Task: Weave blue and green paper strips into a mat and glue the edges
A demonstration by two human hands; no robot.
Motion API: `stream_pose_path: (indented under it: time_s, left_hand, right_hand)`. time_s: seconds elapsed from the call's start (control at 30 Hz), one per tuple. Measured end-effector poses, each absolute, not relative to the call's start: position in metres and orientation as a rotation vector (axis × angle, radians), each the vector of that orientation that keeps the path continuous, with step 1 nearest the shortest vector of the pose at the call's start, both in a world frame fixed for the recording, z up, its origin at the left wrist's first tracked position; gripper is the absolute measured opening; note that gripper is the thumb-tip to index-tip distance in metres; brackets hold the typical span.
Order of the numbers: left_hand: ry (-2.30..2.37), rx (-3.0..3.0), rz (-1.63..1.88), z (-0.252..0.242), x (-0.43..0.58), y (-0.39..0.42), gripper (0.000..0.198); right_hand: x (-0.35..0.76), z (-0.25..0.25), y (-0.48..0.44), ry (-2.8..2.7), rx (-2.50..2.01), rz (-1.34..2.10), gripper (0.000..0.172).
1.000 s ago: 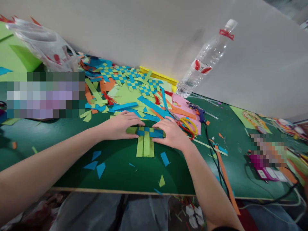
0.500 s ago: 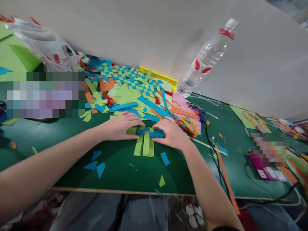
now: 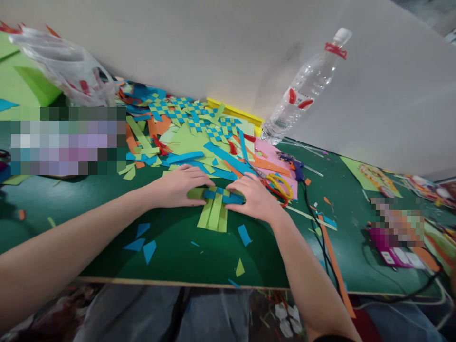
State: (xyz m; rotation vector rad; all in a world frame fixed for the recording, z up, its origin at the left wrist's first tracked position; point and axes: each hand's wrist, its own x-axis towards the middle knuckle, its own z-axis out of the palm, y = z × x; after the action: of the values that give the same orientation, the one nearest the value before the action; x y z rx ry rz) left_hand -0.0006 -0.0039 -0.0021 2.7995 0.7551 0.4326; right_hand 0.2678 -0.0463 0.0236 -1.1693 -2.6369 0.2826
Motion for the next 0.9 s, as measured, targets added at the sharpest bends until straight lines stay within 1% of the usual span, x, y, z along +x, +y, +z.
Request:
stream_pose_path:
  time_s: [0.3,0.67,0.9]
  left_hand:
    - [0.753,2.772,0.45,-0.0016,-0.0002,-0.0042,0.038]
    - [0.763,2.773,0.434,-0.003,-0.0003,-0.0037,0.039]
    - [0.771,2.753,0.415,-0.0008,0.0004,-0.0048,0.037]
  right_hand:
    - [0.2678,0.023,-0.0458,-2.639,-1.145,0.307,0.032]
    - [0.27,0.0302,-0.0491,-2.644,-1.138,0.411,0.033]
    - [0.2693,0.031,-0.0484,-2.651,-1.145,0.416,0.033]
